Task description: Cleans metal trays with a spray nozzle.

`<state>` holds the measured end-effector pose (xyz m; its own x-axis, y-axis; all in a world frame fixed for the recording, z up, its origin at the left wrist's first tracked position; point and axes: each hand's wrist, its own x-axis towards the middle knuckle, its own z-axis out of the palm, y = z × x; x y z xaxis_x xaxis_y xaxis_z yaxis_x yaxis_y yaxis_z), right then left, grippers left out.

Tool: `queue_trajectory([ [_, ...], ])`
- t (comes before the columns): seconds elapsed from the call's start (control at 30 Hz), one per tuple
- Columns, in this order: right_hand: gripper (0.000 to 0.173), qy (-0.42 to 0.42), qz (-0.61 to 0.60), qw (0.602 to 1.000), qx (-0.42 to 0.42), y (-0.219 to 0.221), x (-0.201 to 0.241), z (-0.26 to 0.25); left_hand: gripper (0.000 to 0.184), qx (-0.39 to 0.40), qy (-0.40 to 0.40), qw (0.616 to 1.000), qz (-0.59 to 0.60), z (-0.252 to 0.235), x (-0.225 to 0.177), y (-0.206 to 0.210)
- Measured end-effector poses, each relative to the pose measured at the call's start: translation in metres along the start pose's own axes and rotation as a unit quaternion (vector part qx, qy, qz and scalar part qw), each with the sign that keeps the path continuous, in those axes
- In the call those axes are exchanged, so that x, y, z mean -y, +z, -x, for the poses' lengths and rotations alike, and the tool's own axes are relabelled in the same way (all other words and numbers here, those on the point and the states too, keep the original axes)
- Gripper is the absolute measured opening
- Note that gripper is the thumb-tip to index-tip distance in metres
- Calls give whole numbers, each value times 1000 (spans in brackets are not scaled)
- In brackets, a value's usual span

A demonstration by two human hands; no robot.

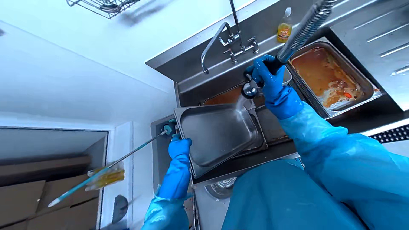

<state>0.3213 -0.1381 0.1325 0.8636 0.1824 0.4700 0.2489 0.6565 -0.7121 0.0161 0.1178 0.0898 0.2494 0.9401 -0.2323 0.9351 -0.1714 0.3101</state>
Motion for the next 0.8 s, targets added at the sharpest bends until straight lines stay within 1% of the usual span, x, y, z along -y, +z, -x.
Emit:
queue_trajectory([
  [0.07,16,-4,-52,998,21,10,-11,6,54,-3,0,1000,28,-5,4,3],
  [0.1,17,6,-58,998,30,12,-15,9,56,-1,0,999,41,-7,8,3],
  [0.2,20,76,-28,996,39,12,-18,21,59,0,8,998,56,-14,13,-1],
  [0.23,21,77,-25,996,29,11,-20,22,59,-1,13,998,55,-17,14,-2],
  [0.3,23,28,-19,999,-7,11,-28,21,60,-1,23,999,42,-23,18,-3],
  [0.37,23,-14,4,1000,-19,12,-34,17,59,3,22,999,26,-28,21,-5],
  [0.5,23,28,59,997,32,23,-34,16,62,6,32,999,27,-39,33,-12],
  [0.63,21,-47,-8,999,-12,27,-42,12,64,10,69,997,33,-40,38,-23],
  [0.67,22,-41,-16,999,-14,30,-42,10,63,6,75,996,36,-40,40,-27],
  [0.7,24,-12,-9,1000,-8,32,-41,10,63,3,81,996,40,-41,43,-31],
  [0.77,27,46,33,998,17,30,-37,11,66,-3,97,994,46,-42,44,-42],
  [0.8,26,52,48,997,26,26,-37,12,66,-10,110,993,48,-43,43,-49],
])
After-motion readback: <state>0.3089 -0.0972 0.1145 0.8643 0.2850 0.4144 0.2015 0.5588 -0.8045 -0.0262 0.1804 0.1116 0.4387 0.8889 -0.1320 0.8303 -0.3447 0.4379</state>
